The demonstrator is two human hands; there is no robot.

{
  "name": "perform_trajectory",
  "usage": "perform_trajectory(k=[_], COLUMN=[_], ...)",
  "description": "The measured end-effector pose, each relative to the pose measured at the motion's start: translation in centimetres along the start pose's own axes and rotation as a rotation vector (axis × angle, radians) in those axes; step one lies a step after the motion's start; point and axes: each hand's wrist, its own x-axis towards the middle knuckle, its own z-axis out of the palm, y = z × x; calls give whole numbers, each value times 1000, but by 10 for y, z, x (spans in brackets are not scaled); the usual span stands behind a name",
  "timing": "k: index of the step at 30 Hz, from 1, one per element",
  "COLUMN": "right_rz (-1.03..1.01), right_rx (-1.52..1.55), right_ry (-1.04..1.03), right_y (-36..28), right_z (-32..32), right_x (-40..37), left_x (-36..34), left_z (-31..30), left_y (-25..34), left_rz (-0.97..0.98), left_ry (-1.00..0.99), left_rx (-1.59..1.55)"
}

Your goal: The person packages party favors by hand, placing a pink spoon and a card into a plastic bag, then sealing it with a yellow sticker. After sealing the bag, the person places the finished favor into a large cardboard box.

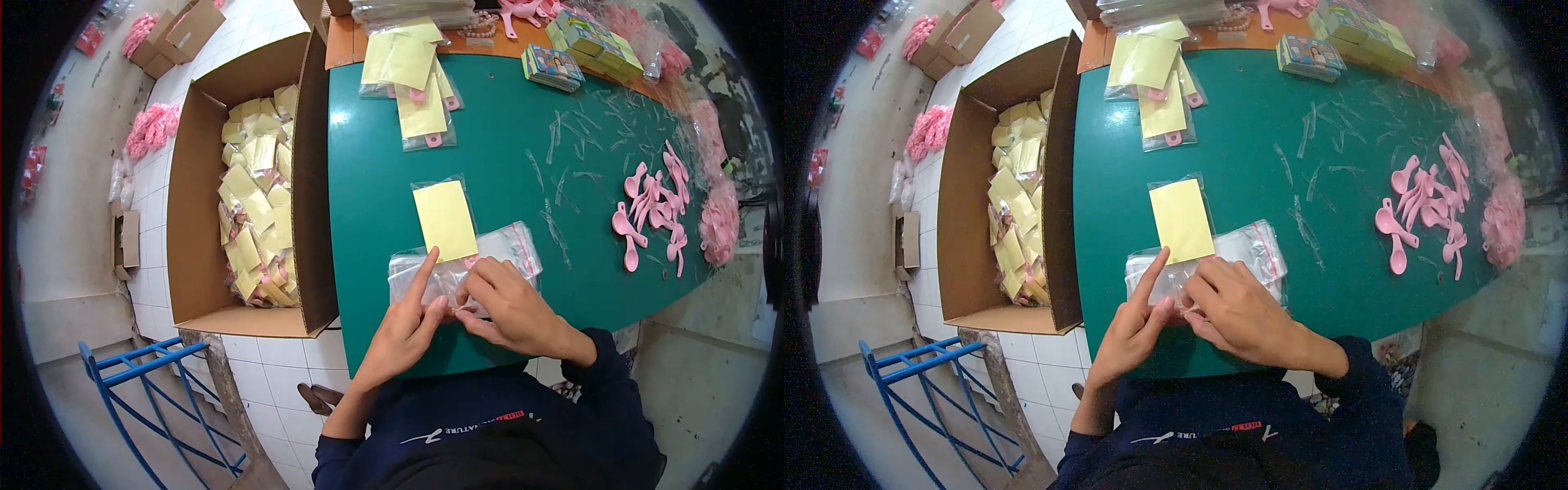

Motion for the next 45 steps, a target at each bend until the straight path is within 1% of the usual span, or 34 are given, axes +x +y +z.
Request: perform_trajectory(k=[1,4,7,10,13,16,19,24,26,28,29,31,32,34,35,36,37,38,39,40,42,43,45], right_rz=[21,49,64,82,80,52,26,14,33,33,31,149,208,55,8,117,410,427,501,654,937,789,511], right_rx=[9,39,42,24,27,43,48,75,114,214,263,359,407,418,414,455,332,14,-294,-635,-1334,-739,-430], right_ry=[0,-35,-75,-102,-102,-66,-51,-82,-98,-109,-115,-216,-267,-213,-172,-150,-38,159,349,393,466,556,507], right_y=[-1,0,-2,-4,-4,-5,-7,-3,-2,-1,0,9,19,54,76,100,127,162,197,208,209,181,97], right_z=[0,-2,-6,-6,-6,-4,-2,-5,-10,-16,-21,-46,-61,-98,-122,-148,-176,-206,-237,-242,-243,-223,-148], right_x=[0,0,1,0,0,-1,-3,-6,-6,-7,-7,-9,-12,-23,-31,-47,-70,-85,-99,-115,-140,-127,-71], left_x=[0,-2,-5,-6,-7,-2,8,12,12,14,14,12,11,10,11,11,10,8,6,7,6,5,3], left_z=[2,3,4,8,7,8,6,13,15,15,12,6,7,6,5,4,3,2,0,-2,0,2,0], left_y=[-1,14,22,11,6,2,17,8,7,2,1,-2,-3,-3,-4,-5,-7,-9,-11,-11,-11,-11,-7], left_rz=[32,0,9,168,177,34,-83,-25,-34,-54,-54,-57,-55,-39,-33,-28,-30,-31,-33,-25,-29,-32,-55], left_ry=[16,34,12,51,5,65,85,172,210,259,238,195,209,236,228,218,209,183,159,138,137,139,111], left_rx=[10,220,247,258,220,-51,5,-34,-27,-9,-12,-18,-83,-212,-207,-203,-200,-185,-170,-152,-252,-305,-295])
